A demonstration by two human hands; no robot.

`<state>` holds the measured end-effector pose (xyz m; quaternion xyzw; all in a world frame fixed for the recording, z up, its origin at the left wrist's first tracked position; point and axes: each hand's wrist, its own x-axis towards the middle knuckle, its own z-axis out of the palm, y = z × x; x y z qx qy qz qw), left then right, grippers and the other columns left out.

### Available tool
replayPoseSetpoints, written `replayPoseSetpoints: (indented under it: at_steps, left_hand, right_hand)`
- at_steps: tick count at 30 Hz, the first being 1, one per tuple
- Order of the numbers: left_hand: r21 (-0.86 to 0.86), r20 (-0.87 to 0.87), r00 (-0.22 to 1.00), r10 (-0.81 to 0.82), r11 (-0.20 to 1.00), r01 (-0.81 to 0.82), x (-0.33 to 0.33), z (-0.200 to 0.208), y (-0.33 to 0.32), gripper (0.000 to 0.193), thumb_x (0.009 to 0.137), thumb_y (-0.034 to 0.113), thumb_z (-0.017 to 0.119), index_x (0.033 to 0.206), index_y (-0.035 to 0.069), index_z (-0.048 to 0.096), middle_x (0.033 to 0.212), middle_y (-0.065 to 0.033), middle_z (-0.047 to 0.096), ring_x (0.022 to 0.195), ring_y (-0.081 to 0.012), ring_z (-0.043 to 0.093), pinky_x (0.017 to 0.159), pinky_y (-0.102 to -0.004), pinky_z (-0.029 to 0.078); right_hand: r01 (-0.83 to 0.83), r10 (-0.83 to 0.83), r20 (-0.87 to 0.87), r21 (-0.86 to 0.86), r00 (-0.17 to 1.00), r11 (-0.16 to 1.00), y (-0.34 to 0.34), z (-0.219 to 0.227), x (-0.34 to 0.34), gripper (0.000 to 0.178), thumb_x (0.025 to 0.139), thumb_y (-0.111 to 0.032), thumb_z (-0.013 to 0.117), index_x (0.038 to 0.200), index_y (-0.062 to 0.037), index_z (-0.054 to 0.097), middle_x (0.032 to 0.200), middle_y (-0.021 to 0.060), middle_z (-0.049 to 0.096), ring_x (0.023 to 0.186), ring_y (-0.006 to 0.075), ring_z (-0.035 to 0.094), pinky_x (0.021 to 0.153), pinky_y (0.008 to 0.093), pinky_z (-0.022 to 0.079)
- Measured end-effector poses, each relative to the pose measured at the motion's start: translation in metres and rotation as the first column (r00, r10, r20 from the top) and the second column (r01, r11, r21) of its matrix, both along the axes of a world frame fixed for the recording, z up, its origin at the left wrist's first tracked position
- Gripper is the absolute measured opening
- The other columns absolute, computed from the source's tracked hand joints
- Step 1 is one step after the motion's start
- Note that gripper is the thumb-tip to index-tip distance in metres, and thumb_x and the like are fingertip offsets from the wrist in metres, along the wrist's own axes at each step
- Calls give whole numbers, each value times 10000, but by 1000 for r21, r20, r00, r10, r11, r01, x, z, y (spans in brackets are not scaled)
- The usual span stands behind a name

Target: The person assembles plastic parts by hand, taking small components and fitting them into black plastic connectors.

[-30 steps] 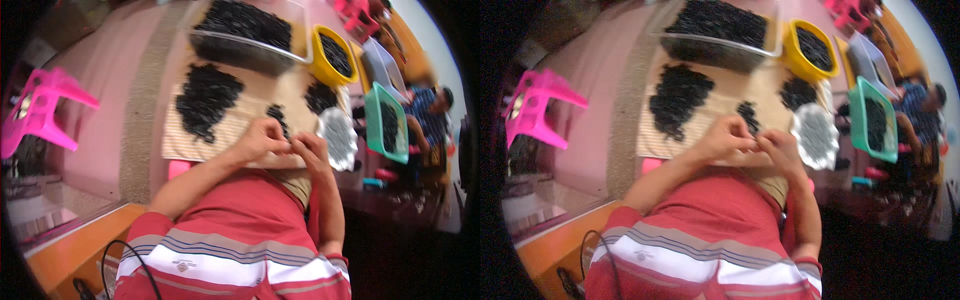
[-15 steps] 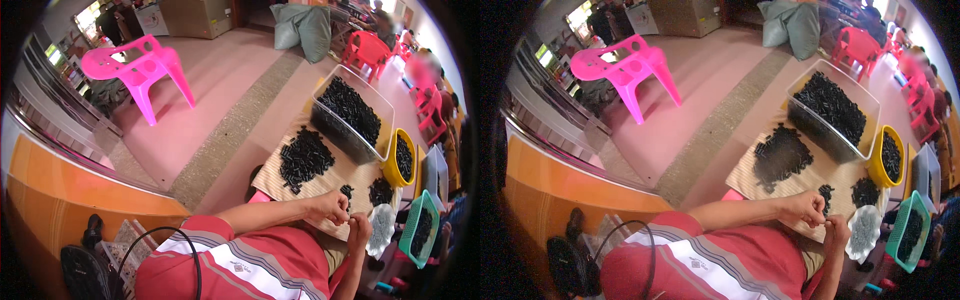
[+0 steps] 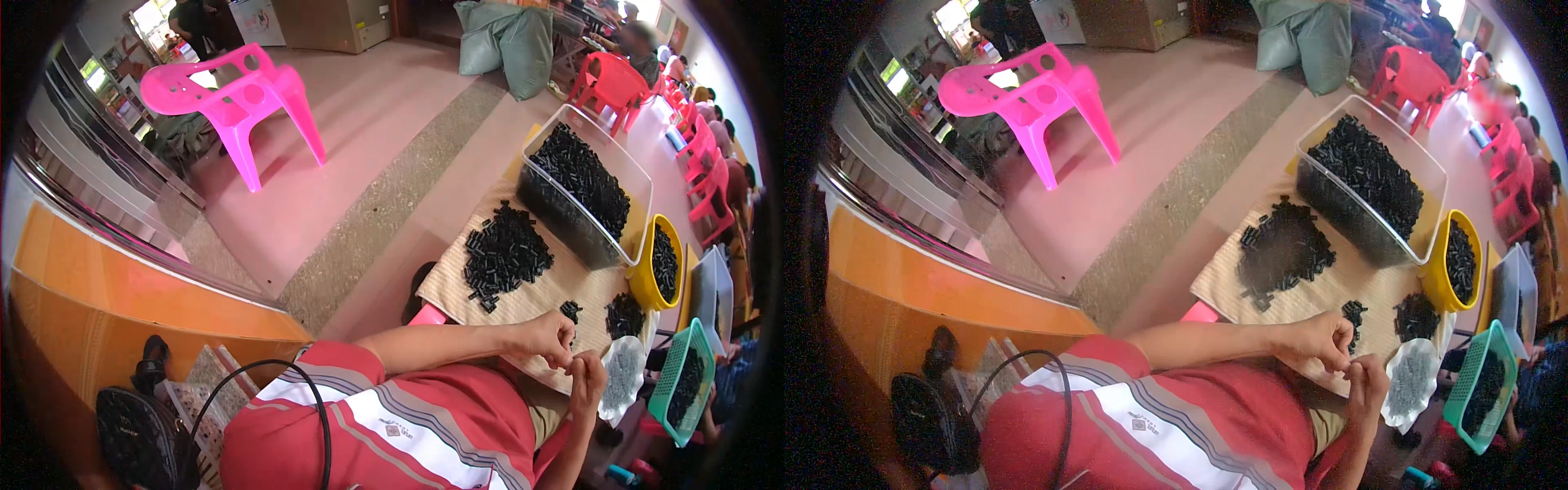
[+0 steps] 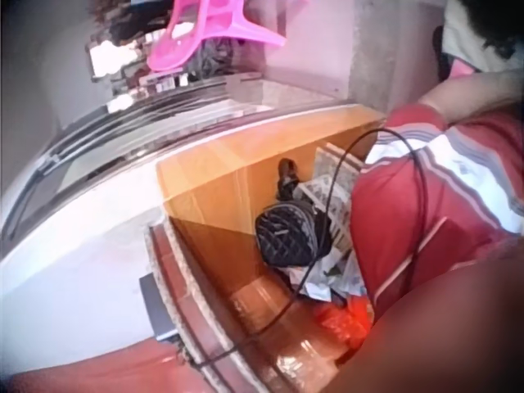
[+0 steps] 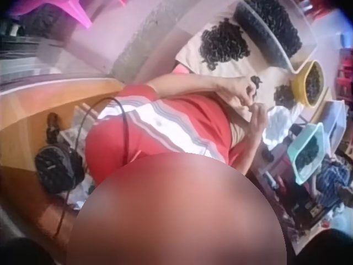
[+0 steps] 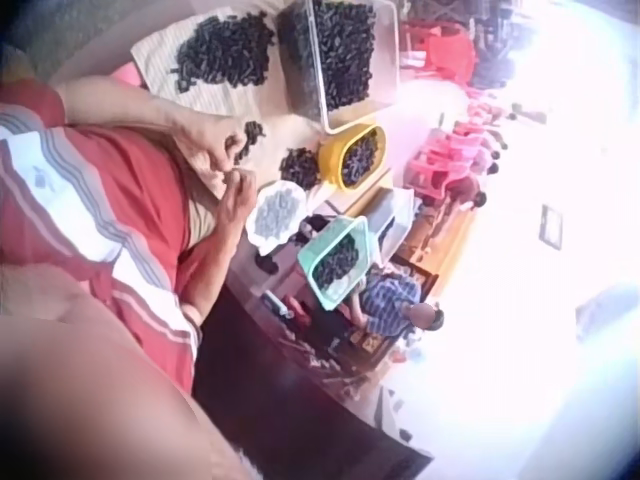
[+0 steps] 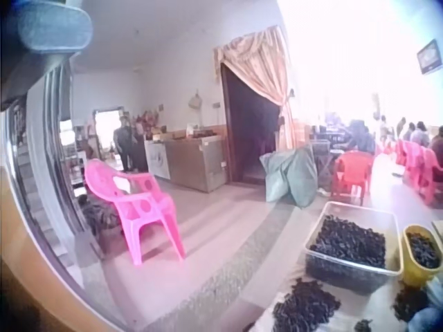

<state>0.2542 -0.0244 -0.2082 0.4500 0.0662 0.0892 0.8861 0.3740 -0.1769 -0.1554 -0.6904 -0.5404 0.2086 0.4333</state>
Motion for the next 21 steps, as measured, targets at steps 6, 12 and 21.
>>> replayPoseSetpoints:
  at_steps: [6,12,21]
  left_hand:
    - [-16,23,1000,-9,1000,9,1,-3,3,221,786,-27,746,823,7,531,802,-127,668,708,-186,676,605,-300,560]
    - [-37,1,999,-32,999,32,-3,5,5,221,786,-17,750,836,-7,535,800,-118,654,706,-194,673,609,-307,565]
    - [-99,-56,998,37,994,-43,-1,4,-1,222,771,1,760,833,1,547,780,-93,638,711,-193,677,604,-307,578]
  right_hand:
    - [-48,45,36,90,998,995,2,-3,3,76,947,-9,551,883,16,583,769,60,562,681,133,558,631,266,445]
    - [-59,50,60,152,997,987,3,-8,7,23,903,28,592,890,13,603,773,77,584,687,157,578,634,275,461]
    - [-35,-34,277,239,960,970,0,-21,5,190,859,16,660,1046,16,624,902,141,635,722,214,620,653,307,500]
